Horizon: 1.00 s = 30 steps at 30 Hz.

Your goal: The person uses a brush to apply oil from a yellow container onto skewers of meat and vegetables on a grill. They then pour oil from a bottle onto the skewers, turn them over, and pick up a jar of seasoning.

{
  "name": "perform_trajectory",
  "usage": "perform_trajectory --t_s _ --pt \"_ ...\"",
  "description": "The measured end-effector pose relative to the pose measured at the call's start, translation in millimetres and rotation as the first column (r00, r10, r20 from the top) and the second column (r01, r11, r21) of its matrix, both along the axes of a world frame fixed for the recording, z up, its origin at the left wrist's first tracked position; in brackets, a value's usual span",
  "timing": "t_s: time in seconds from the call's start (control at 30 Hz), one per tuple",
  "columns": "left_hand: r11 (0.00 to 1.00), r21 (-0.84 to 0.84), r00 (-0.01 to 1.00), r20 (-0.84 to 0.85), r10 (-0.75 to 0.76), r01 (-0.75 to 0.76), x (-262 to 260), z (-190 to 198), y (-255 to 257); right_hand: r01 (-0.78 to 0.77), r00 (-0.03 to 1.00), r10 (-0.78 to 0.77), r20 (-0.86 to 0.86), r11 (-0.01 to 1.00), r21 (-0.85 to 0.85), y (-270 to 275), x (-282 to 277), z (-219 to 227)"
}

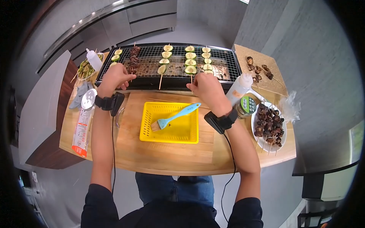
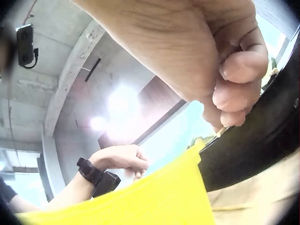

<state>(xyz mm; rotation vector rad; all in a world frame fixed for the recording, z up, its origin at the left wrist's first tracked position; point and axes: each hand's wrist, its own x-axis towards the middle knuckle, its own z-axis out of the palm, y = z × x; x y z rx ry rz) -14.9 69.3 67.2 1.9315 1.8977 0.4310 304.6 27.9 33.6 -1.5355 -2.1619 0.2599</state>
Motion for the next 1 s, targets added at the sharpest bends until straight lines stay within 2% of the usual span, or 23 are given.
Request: perform_trajectory --t_s 0.23,0.33,0.5,0.73,0.8,0.9,1.0 --pt "1.0 -0.02 0.996 0.086 0.012 -0.01 3 -4 1 0.015 1.0 -0.014 0.005 0.999 -0.037 -2 0 6" --pt "0.997 -0.074 0.996 0.091 -0.01 0.017 1 -4 4 0.012 1.0 -0.012 -0.009 1.0 -0.026 -1 3 2" --pt "0.987 -0.159 0.99 0.13 0.055 -0.034 3 0 3 0.033 0.999 -0.033 0.017 0.999 -0.024 0 6 1" --pt "0.986 -0.165 0.99 0.128 0.054 -0.032 2 3 2 0.068 0.998 -0.066 0.023 0.994 -0.083 -3 3 8" --pt "0.997 -0.081 0.988 0.155 0.004 0.009 0 4 1 0.064 0.998 -0.064 0.01 0.994 -0.092 -1 4 4" --pt "0.996 -0.072 0.98 0.185 0.073 -0.06 4 12 -2 0.042 0.999 -0.043 -0.021 0.998 -0.049 1 8 -1" --pt "0.997 -0.079 0.969 0.246 0.033 -0.014 7 20 -6 0.029 0.999 -0.029 -0.03 1.0 -0.01 3 10 -5"
